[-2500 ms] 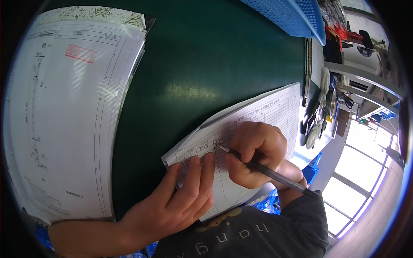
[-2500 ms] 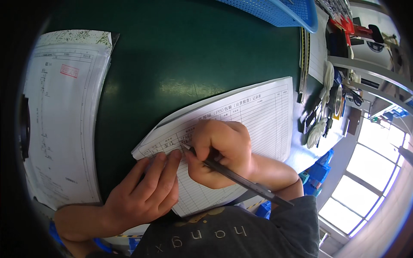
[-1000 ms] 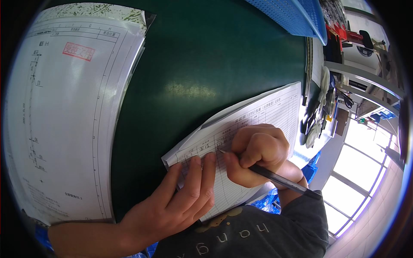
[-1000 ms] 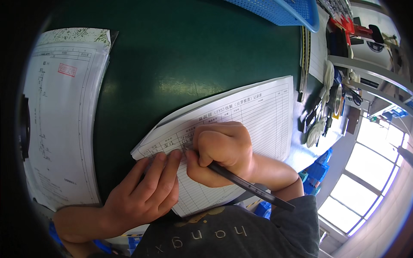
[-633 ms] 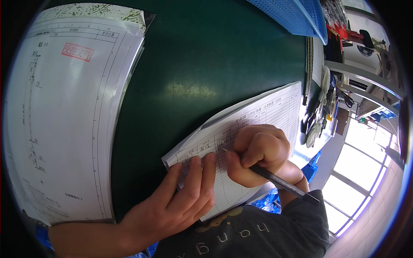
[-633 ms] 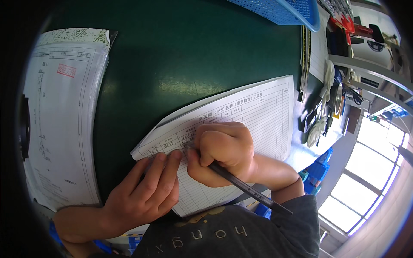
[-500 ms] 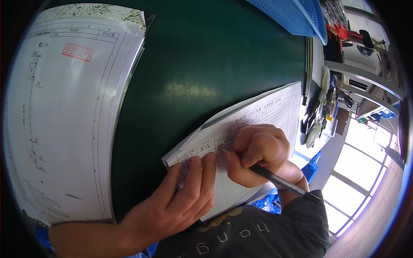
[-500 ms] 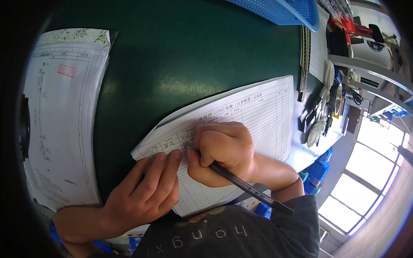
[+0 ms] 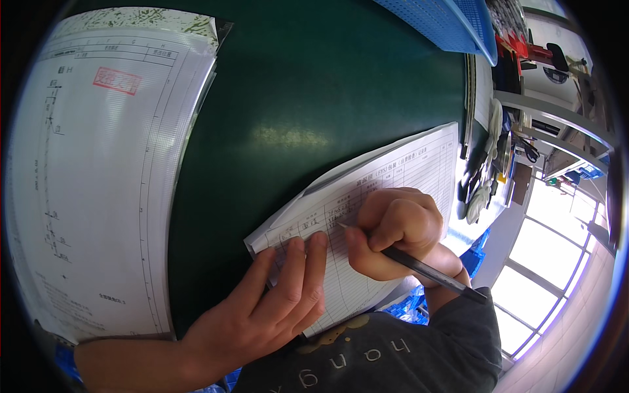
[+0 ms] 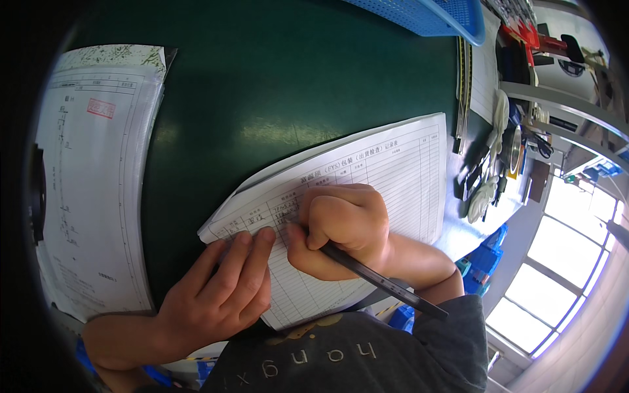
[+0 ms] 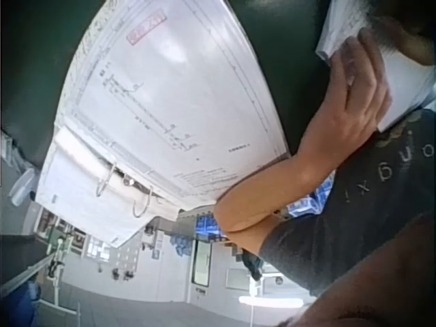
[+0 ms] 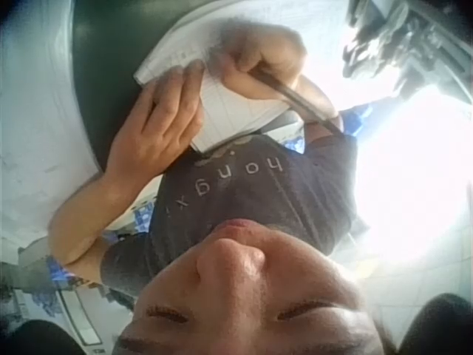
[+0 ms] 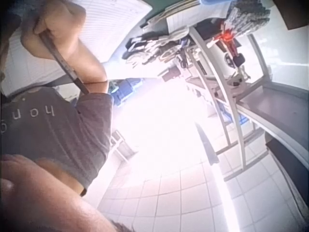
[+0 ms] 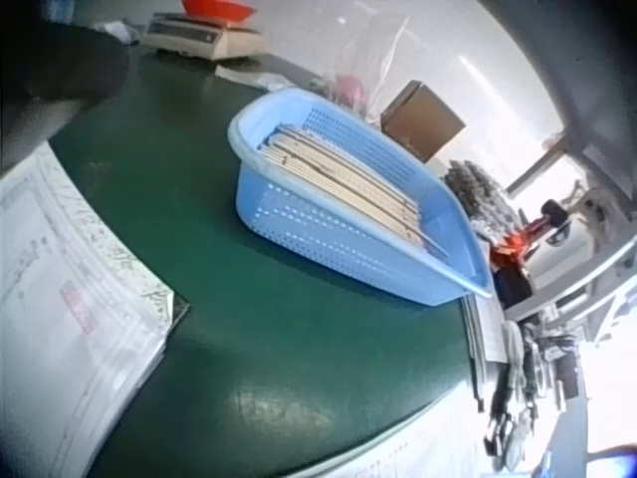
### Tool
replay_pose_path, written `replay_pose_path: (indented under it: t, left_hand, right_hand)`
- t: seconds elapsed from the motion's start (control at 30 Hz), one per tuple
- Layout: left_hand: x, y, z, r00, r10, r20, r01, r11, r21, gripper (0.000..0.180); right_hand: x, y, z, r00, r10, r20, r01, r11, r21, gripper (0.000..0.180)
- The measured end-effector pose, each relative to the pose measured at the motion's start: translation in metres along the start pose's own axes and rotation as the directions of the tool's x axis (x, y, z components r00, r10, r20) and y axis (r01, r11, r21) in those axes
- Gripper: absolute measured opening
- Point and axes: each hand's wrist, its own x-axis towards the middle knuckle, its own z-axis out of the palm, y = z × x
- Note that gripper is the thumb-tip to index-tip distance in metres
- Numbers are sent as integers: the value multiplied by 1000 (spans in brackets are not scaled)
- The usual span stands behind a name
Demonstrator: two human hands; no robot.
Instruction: Measuring metal rods using a digital micrometer and caliper and recording data in a logbook.
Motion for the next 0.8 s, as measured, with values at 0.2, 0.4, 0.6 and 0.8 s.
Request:
replay_pose_path:
  t: [0.2, 0.4, 0.6, 0.8]
  left_hand:
    - [1, -1, 1, 1000, -6, -7, 6, 1000, -1, 13]
    - [0, -1, 0, 1000, -1, -1, 1, 1000, -4, 14]
    - [0, 0, -1, 1000, -5, 0, 5, 1000, 1, 13]
    - [1, -2, -1, 1000, 7, -3, -7, 1000, 7, 12]
  right_hand:
    - [0, 1, -1, 1000, -22, 15, 22, 1000, 18, 30]
    - [1, 0, 0, 999, -31, -15, 31, 1000, 2, 30]
    - [-2, 1, -4, 1000, -1, -25, 1, 1000, 13, 30]
    - [-1, -1, -4, 1000, -6, -1, 6, 1000, -23, 30]
